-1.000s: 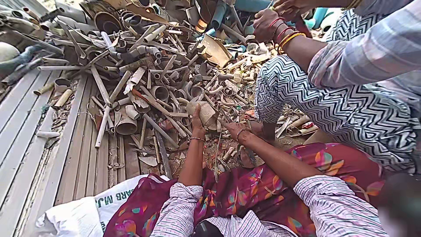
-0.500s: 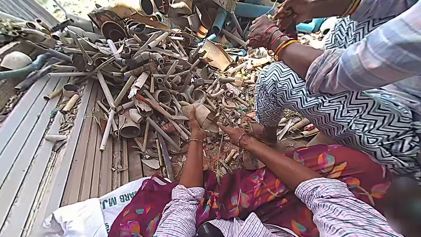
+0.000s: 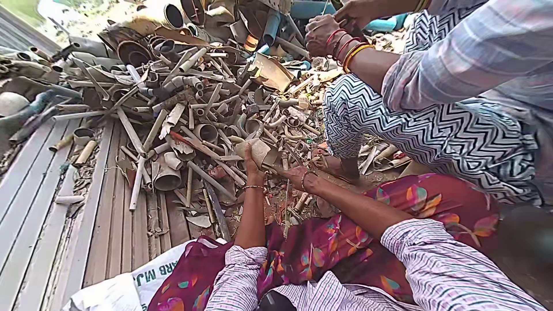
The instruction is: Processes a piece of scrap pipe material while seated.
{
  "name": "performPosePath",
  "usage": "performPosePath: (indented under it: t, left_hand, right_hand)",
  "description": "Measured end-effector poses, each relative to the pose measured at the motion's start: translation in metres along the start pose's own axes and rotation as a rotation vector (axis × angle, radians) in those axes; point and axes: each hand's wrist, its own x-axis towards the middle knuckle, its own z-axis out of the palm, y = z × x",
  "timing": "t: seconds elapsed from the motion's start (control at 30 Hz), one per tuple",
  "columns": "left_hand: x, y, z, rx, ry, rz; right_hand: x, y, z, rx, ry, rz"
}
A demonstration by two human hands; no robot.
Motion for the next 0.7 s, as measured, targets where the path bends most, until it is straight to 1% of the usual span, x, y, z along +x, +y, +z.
performPosePath:
  t: [0.07,0.1,0.17,0.2,0.27,0.3,0.33,0.4,0.43,0.5,0.6,0.7]
  left_hand:
    - [0.009,0.0,-0.002,-0.059,0.007,0.007]
    - [0.007,0.0,-0.001,-0.053,0.002,0.009]
    - [-0.005,0.001,0.001,-0.038,-0.031,0.014]
    - [-0.007,0.002,0.001,-0.071,-0.037,0.025]
    - [-0.01,0.011,0.0,-0.094,-0.054,0.07]
    - [-0.012,0.017,-0.001,-0.075,-0.062,0.095]
    - [-0.015,0.021,-0.002,-0.043,-0.071,0.108]
    - [-0.018,0.02,-0.004,0.07,-0.03,0.102]
    - [-0.015,0.019,-0.005,0.127,-0.012,0.096]
    - [-0.015,0.017,-0.011,0.217,-0.017,0.106]
    - [-0.016,0.017,-0.021,0.341,-0.037,0.156]
    - [-0.021,0.031,-0.021,0.361,-0.042,0.205]
  right_hand:
    - [0.012,0.015,0.005,-0.012,0.072,0.05]
    - [0.01,0.013,0.005,-0.023,0.04,0.059]
    - [-0.004,-0.009,-0.001,0.001,-0.069,0.038]
    - [-0.009,-0.021,-0.004,-0.004,-0.087,0.017]
    - [-0.014,-0.029,-0.008,-0.002,0.025,-0.036]
    - [-0.013,-0.027,-0.007,0.016,0.08,-0.033]
    - [-0.011,-0.022,-0.006,0.019,0.075,-0.015]
    - [-0.007,-0.01,-0.002,-0.007,0.001,0.021]
    - [-0.006,-0.009,-0.003,-0.02,0.018,0.019]
    - [-0.007,-0.013,-0.002,-0.017,0.106,0.012]
    - [-0.01,-0.007,0.001,-0.036,0.036,0.039]
    - [-0.016,-0.015,-0.002,0.02,0.169,0.023]
